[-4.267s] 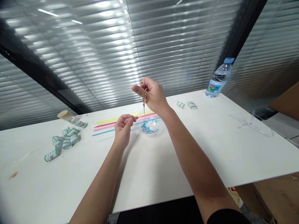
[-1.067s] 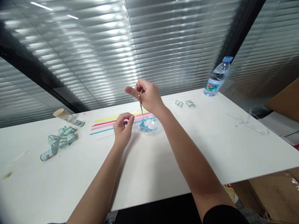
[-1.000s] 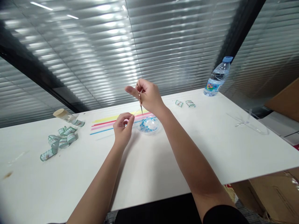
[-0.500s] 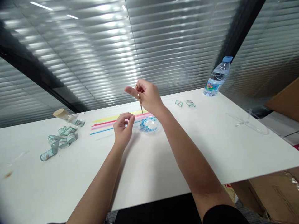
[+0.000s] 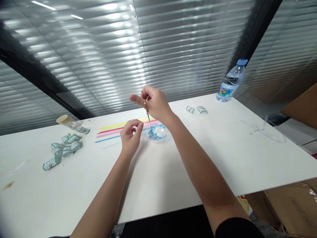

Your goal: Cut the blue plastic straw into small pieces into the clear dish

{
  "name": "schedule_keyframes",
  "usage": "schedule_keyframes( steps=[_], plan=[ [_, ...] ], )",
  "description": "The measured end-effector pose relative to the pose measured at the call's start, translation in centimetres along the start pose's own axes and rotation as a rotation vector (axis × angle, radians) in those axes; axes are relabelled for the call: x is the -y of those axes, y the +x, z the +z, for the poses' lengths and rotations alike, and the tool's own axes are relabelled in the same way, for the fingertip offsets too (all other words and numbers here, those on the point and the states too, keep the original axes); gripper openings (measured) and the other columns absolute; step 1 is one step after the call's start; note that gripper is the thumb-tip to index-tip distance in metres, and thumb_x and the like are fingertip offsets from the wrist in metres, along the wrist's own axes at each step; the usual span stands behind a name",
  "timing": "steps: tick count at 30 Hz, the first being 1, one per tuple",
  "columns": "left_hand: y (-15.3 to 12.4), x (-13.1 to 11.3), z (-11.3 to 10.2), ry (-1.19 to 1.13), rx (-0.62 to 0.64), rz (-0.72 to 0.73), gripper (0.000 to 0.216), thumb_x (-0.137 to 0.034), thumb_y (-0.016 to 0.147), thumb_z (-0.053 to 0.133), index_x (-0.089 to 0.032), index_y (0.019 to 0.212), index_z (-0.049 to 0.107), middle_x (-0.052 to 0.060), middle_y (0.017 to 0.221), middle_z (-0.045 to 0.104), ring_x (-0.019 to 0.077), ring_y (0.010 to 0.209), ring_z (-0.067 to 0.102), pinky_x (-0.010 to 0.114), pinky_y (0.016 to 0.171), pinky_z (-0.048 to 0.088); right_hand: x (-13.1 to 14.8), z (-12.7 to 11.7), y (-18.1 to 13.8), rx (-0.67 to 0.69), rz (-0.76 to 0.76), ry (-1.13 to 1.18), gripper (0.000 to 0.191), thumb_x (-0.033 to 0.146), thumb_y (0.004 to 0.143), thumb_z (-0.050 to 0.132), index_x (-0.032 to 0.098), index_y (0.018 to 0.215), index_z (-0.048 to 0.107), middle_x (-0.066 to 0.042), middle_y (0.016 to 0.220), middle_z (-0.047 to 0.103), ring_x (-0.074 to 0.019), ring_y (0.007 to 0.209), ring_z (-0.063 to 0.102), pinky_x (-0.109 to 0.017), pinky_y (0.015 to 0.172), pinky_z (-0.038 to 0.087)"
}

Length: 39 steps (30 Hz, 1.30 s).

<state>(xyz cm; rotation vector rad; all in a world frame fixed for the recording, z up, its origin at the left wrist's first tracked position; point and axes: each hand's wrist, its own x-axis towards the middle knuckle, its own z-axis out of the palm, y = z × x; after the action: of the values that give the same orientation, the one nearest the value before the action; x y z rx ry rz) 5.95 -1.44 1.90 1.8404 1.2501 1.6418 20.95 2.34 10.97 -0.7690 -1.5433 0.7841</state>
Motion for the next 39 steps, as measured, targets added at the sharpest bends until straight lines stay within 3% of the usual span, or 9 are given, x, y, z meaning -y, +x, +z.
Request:
schedule_keyframes(
  steps=[21,39],
  plan=[
    [0.01,0.12,-0.12,-0.022,0.016,0.003,0.011,-0.028,0.084,0.064,-0.021,0.076,0.066,0.003,0.086,0.068,0.0141,0.083,0.061,0.026,0.064,0.04,-0.02,0.09,0.02,-0.021,0.024,0.025,0.054,0.07,0.068,0.062,0.022,0.061,0.037,0.007,0.052,0.042,-0.0066,0.043,0.041,-0.025,0.045,0.031],
    [0.02,-0.03,-0.11,-0.014,0.022,-0.014,0.015,-0.033,0.085,0.063,-0.022,0.075,0.066,0.004,0.087,0.069,0.0153,0.085,0.061,0.027,0.064,0.042,-0.1,-0.03,-0.01,-0.019,0.006,0.007,0.057,0.074,0.063,0.061,0.022,0.062,0.038,0.006,0.054,0.042,-0.007,0.046,0.041,-0.025,0.047,0.032]
  ],
)
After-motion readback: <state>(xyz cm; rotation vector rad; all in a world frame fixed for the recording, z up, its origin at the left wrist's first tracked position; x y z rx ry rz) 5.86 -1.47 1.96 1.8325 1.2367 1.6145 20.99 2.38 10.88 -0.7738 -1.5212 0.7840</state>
